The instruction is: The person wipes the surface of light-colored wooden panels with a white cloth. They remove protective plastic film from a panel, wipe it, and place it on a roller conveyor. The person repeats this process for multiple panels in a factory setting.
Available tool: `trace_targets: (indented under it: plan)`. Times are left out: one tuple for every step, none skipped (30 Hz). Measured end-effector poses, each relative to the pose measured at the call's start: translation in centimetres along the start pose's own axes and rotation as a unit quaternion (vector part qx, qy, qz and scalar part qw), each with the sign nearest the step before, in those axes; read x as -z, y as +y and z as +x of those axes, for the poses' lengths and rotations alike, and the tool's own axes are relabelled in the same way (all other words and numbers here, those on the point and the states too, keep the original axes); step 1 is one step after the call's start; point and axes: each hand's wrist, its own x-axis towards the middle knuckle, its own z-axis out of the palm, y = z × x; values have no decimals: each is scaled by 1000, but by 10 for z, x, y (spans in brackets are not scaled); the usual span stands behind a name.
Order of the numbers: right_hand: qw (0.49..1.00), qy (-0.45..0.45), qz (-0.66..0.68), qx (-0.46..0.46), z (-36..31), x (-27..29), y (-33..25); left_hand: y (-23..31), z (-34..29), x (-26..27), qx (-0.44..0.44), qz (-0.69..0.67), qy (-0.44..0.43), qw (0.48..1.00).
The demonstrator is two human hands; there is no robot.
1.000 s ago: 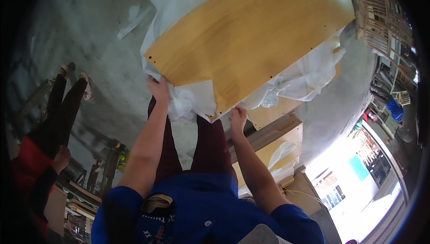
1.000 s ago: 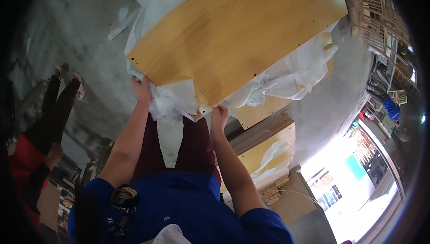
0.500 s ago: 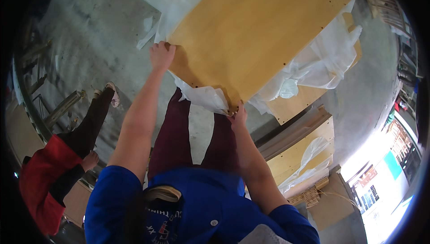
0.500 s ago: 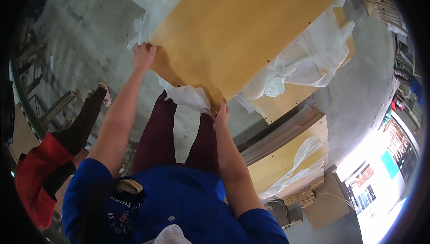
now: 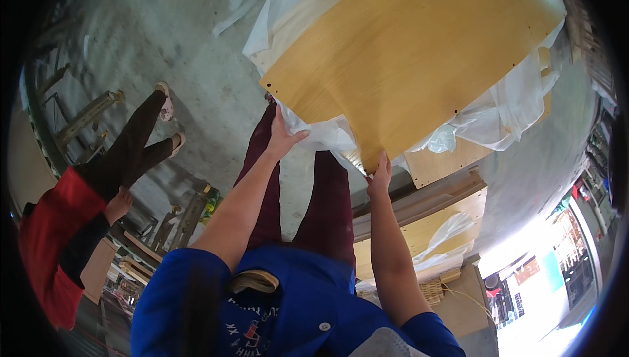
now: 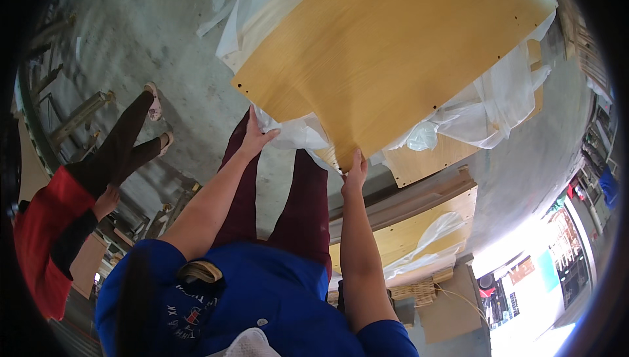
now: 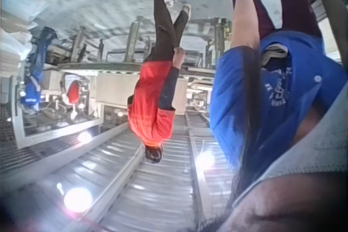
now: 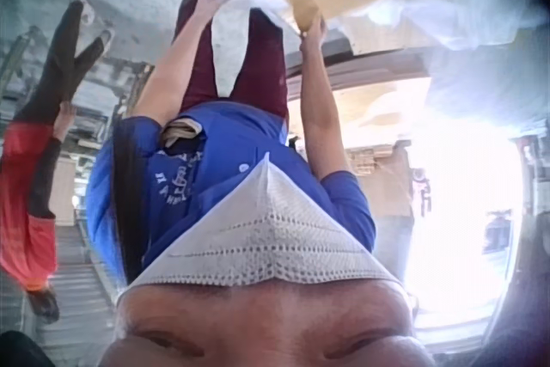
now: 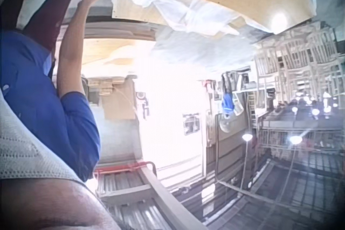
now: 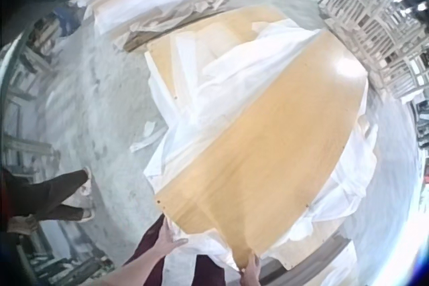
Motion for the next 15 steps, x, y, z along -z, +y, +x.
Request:
trace_targets:
  plan:
    - [1000,3,-9,0,4,3,1,-1,-2,-7,0,-73,-34,997]
    - [1000,-2,-23,2,9,7,-3,-5,2,-2,54,-60,-91,993]
    - [999,-8,-38,4,13,9,-6,-9,13,6,107,-48,-148,982]
    - [999,-16,-34,-17,17,11,-9,-11,21,11,158,-35,-203,966]
    - [999,-18,-25,-34,20,16,-8,-4,25,12,177,-54,-225,957]
    - [998,-21,-17,-50,23,21,-8,3,29,14,195,-73,-246,947]
    - [998,-38,-10,-45,26,23,-4,13,33,21,214,-85,-268,935]
    - [998,-56,-6,-40,25,25,-2,19,34,25,225,-27,-280,933]
    - [997,-74,0,-34,23,26,1,25,35,28,234,31,-291,927]
    - [998,-49,26,-27,18,21,5,31,38,32,243,92,-297,919]
    - [997,-71,37,-18,10,19,4,29,37,35,247,89,-275,925]
    - [994,-93,50,-8,2,17,4,27,36,40,250,87,-255,930]
    - [992,-110,61,2,-10,19,4,20,32,42,255,82,-238,934]
    - [990,-125,63,18,-22,19,3,11,26,42,224,111,-175,952]
    - [990,-122,64,27,-34,19,2,5,18,39,219,25,-115,969]
